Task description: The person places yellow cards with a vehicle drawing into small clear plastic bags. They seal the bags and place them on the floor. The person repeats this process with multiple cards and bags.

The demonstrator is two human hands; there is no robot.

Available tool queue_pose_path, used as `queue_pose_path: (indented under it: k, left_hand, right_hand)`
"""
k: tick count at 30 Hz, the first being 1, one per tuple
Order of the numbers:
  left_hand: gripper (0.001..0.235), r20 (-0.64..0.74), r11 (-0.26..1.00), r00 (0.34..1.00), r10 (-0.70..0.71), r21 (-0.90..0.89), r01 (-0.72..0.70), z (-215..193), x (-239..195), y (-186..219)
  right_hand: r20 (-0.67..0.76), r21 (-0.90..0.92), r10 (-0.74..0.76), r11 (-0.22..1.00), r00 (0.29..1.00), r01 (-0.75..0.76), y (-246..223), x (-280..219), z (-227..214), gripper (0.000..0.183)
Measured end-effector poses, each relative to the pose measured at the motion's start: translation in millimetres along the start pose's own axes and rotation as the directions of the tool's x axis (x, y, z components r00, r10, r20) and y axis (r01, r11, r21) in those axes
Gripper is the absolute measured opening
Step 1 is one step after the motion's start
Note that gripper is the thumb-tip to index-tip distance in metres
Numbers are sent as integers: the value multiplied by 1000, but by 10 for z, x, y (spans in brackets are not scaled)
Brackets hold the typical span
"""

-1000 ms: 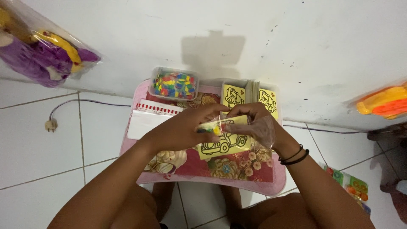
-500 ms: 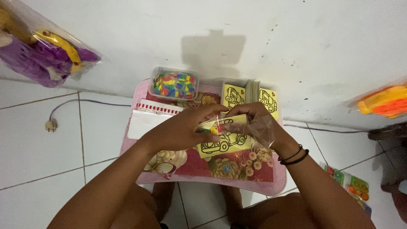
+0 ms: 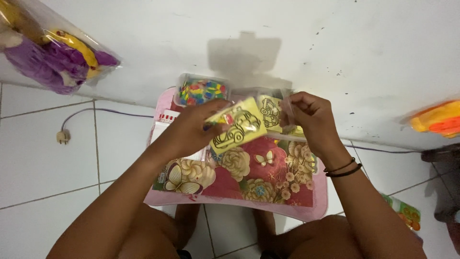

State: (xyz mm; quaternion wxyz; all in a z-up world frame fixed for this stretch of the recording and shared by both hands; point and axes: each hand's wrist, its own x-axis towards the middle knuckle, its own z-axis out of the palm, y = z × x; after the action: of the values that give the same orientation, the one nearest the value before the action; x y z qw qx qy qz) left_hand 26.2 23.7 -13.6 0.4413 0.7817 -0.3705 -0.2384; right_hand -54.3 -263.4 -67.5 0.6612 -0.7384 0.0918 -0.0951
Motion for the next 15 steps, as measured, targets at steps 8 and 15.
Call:
queue_pose_path:
  k: [8,15]
  left_hand:
    - [36,-279,983,958,72,-141,-115,-87,-181,-266]
    - [33,-308,977,950,55,-181,-115,-179,-302,-408]
  right_hand:
    - [134,-565,-99,810,986,158,181,219,193,17]
    - [404,-828,41,440,914,346,789,468,397,25]
